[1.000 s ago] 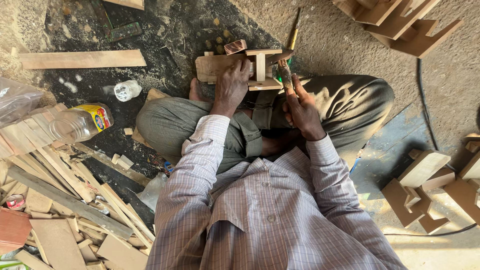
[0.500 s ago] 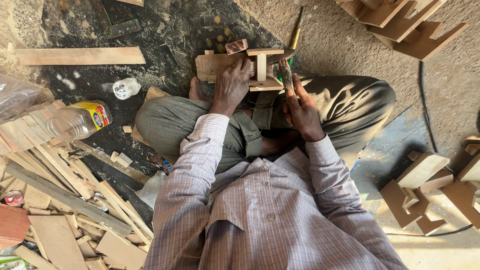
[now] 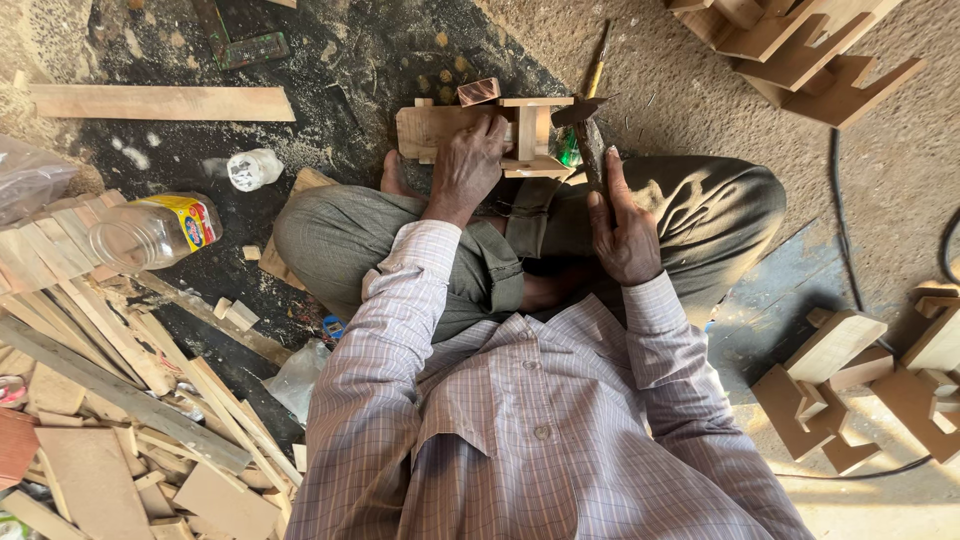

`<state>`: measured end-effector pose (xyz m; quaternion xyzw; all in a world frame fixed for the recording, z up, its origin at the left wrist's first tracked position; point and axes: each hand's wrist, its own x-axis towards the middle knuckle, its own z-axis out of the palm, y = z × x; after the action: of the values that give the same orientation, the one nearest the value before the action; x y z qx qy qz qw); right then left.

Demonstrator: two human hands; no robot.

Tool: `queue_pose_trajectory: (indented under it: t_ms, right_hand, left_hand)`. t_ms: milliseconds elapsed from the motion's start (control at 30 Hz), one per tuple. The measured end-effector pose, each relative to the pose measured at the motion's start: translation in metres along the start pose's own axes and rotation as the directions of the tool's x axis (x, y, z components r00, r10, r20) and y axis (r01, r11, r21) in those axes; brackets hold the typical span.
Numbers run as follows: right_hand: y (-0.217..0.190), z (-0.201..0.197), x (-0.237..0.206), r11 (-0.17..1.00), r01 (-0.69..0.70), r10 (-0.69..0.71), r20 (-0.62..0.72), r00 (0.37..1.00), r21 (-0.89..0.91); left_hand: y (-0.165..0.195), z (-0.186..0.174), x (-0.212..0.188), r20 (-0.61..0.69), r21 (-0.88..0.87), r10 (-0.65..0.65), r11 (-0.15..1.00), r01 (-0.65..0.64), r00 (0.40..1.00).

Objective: The person sits on the floor and assembles small wooden frames by hand. They apply glue to joints, align pieces, and use a hammer to drive nails into the wood. Completed frames are set aside on the floor.

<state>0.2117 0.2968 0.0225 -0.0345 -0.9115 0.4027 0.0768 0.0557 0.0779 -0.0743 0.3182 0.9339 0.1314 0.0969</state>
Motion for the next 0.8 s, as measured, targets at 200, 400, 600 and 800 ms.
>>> queue_pose_trajectory:
  t_ms: [200, 400, 600, 800]
  right_hand:
    - [0.008, 0.0, 0.001, 0.761, -0.418, 0.38, 0.181, 0.907, 0.497]
    - [0.017, 0.001, -0.005, 0.564, -0.499, 0.504, 0.205, 0.839, 0.658]
    - [0.017, 0.002, -0.011, 0.542, -0.496, 0.506, 0.207, 0.837, 0.678]
    - [0.015, 0.004, -0.015, 0.623, -0.45, 0.472, 0.152, 0.869, 0.64]
  left_hand:
    - [-0.004, 0.01, 0.002, -0.003, -0.024, -0.002, 1.0, 0.002, 1.0]
    - [-0.005, 0.0, -0.003, 0.097, -0.181, -0.132, 0.972, 0.148, 0.987]
    - [0.006, -0.019, -0.012, 0.042, -0.171, 0.006, 0.985, 0.002, 0.999]
    - [0.012, -0.009, -0.012, 0.126, 0.06, 0.08, 0.994, -0.088, 0.989]
